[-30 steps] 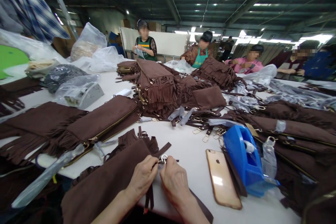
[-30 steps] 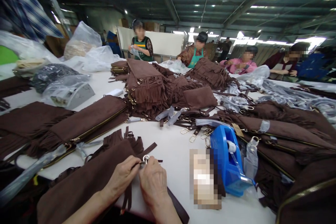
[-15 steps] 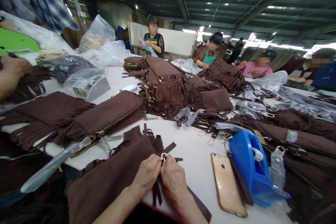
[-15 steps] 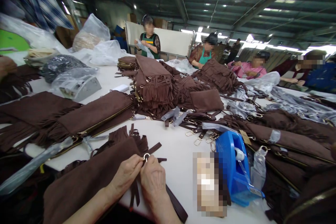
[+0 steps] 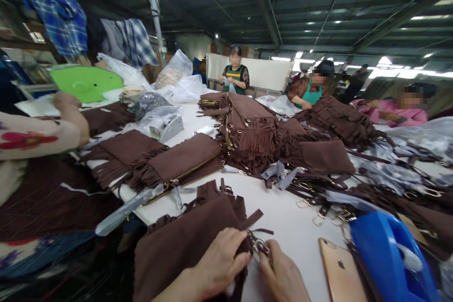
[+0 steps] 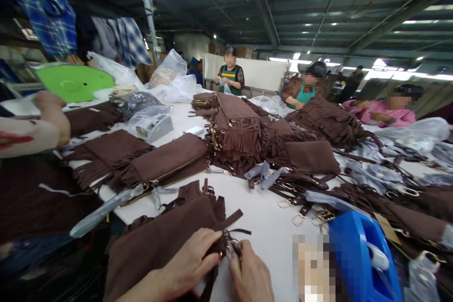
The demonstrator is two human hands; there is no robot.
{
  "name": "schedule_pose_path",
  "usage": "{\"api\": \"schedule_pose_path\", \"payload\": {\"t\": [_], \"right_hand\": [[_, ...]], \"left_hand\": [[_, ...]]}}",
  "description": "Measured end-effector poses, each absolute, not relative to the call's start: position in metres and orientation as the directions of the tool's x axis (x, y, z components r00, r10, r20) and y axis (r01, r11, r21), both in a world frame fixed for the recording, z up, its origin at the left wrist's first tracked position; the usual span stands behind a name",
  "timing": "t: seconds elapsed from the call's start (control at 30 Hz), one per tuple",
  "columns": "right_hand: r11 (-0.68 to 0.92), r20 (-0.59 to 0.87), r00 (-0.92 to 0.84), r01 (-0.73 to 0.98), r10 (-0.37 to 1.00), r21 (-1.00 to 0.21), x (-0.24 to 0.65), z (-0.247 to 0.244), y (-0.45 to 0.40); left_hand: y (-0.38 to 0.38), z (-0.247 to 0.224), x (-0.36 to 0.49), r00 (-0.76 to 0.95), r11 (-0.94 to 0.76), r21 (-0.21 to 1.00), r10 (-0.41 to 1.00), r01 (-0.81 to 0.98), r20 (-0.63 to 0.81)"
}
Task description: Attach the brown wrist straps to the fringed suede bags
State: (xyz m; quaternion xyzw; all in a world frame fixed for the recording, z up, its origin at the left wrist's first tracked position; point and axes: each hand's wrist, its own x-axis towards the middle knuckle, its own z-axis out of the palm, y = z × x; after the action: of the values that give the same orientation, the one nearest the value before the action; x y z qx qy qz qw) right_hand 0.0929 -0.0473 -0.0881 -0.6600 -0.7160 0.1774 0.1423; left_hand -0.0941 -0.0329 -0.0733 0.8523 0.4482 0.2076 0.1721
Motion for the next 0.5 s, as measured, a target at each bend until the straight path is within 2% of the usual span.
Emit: {"api": "schedule_pose_path", "payload": {"t": [0.03,0.1,0.13,0.17,0.2,0.27,0.33,0.4,0.5], "right_hand": [[0.049,-0.044,-0.077,0.889,0.996,-0.454,0.1,-0.089,-0.047],[0.034,0.024,-0.026,0.907,0.999,-0.42,0.107,-0.092,-0.049],[0.051,0.109,-0.011,0.926,0.994,-0.373,0.106,-0.095,-0.05],[0.091,0.218,-0.021,0.945,0.976,-0.313,0.102,-0.099,-0.052],[0.152,0.333,-0.064,0.958,0.941,-0.243,0.096,-0.103,-0.055],[0.318,0.502,-0.224,0.942,0.835,-0.109,0.077,-0.113,-0.059],[0.451,0.577,-0.358,0.893,0.734,-0.02,0.055,-0.122,-0.06],[0.494,0.613,-0.4,0.869,0.681,0.018,0.036,-0.127,-0.059],[0.493,0.696,-0.376,0.869,0.611,0.036,0.012,-0.127,-0.059]], "left_hand": [[-0.043,-0.076,-0.107,0.552,-0.612,0.345,0.791,0.712,0.264],[-0.063,-0.09,-0.135,0.609,-0.655,-0.023,0.688,0.755,0.396],[-0.072,-0.1,-0.149,0.599,-0.587,-0.185,0.66,0.788,0.454],[-0.079,-0.111,-0.16,0.588,-0.512,-0.296,0.646,0.807,0.486],[-0.085,-0.121,-0.169,0.568,-0.441,-0.357,0.643,0.823,0.515],[-0.09,-0.136,-0.177,0.478,-0.331,-0.349,0.682,0.877,0.554],[-0.09,-0.143,-0.176,0.368,-0.26,-0.263,0.733,0.929,0.572],[-0.089,-0.142,-0.176,0.3,-0.223,-0.202,0.764,0.954,0.571],[-0.091,-0.139,-0.185,0.395,-0.327,-0.223,0.718,0.918,0.573]]}}
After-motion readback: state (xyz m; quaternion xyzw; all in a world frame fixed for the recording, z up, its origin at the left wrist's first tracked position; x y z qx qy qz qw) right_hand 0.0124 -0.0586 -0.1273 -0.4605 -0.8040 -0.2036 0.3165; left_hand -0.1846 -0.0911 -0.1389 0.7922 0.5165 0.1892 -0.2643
